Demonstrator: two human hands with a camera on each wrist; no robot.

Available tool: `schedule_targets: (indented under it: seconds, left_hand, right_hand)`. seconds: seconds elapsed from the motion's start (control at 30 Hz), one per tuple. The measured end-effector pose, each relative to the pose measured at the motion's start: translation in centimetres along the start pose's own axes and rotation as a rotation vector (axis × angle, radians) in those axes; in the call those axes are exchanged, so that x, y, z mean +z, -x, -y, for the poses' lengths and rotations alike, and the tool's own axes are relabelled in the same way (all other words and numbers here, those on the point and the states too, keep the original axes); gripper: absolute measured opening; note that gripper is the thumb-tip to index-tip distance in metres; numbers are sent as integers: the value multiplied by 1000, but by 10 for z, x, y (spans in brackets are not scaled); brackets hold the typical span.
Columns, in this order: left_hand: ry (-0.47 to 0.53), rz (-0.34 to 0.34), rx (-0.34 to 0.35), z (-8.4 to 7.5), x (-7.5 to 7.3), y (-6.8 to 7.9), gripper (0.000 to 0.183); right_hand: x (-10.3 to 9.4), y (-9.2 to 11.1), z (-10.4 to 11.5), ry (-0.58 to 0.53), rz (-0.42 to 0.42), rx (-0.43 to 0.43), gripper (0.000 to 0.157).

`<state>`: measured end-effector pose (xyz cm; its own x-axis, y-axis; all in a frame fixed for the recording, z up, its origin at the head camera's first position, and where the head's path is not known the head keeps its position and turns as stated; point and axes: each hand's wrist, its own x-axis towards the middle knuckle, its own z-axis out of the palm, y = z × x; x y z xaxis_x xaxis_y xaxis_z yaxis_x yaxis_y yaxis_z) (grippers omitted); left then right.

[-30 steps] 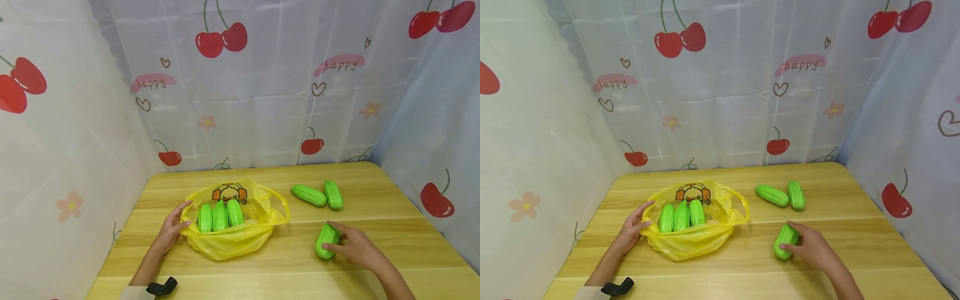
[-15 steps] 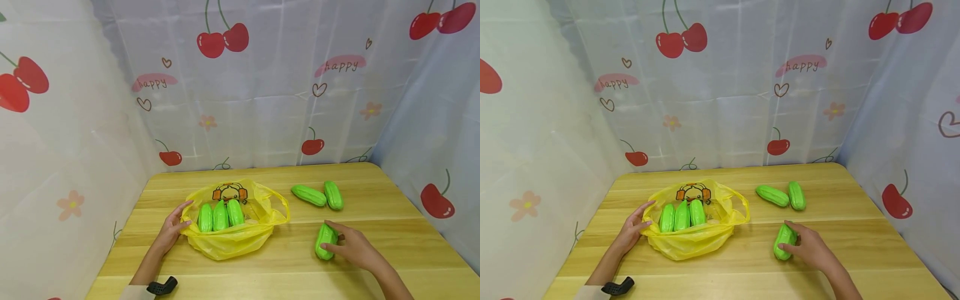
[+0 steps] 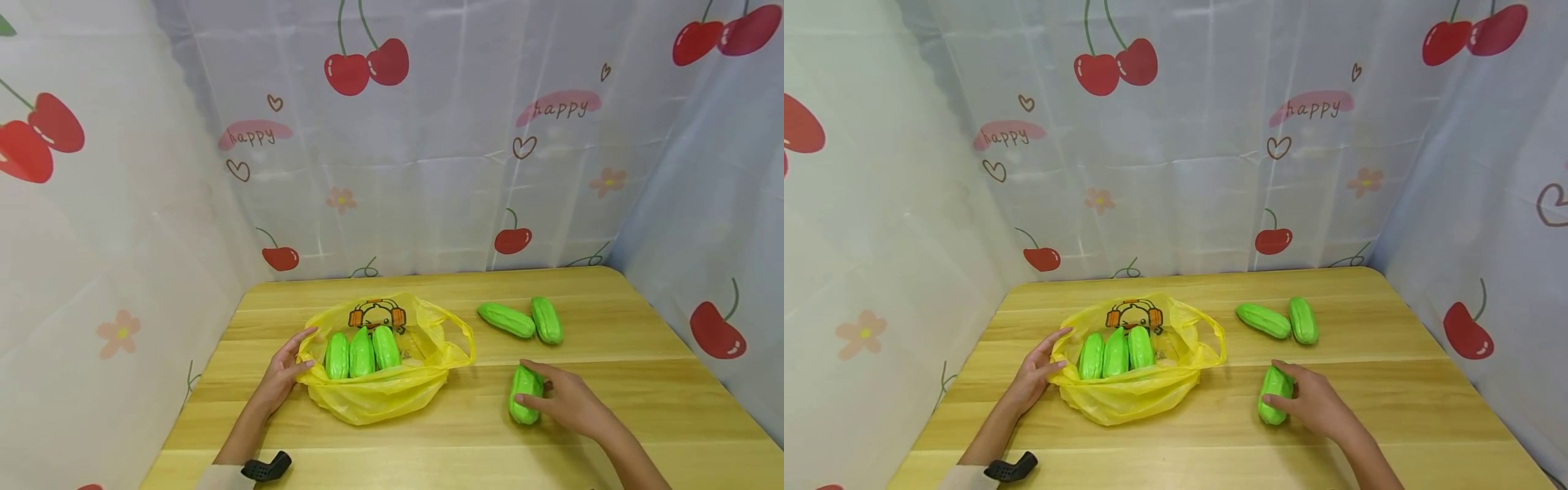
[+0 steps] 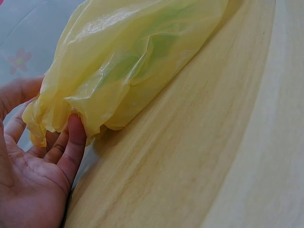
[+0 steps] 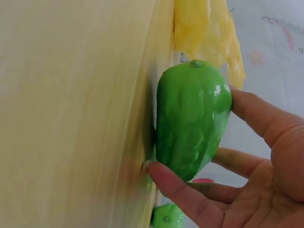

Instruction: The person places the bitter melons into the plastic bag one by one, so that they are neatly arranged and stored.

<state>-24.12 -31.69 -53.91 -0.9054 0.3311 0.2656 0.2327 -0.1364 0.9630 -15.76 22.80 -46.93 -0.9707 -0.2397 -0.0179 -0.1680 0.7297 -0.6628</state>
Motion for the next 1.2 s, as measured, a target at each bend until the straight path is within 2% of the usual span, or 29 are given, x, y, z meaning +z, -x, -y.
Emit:
schedule_targets:
  seconds: [0.17, 0.4, 0.6, 0.8, 0.97, 1.2]
  left_hand:
    - [-6, -1, -2, 2, -1, 1, 63]
    - [-3, 1, -5, 3, -2, 2, 63]
    - [-22, 8, 6, 3, -2, 0, 62]
    - [-11, 8, 11, 2, -2, -2, 62]
    - [-8, 6, 3, 1, -1, -1, 63]
    - [-3, 11, 1, -1, 1, -1, 64]
  right_hand:
    - [1, -1, 1, -53, 27, 15, 77]
    - [1, -4, 1, -125, 80, -21, 74]
    - [-3, -7, 6, -118, 120, -98, 75]
    - [-11, -8, 19, -88, 111, -167, 75]
    - [-18, -8, 30, -57, 106, -195, 76]
    - [-29, -9, 48, -73, 117, -239, 77]
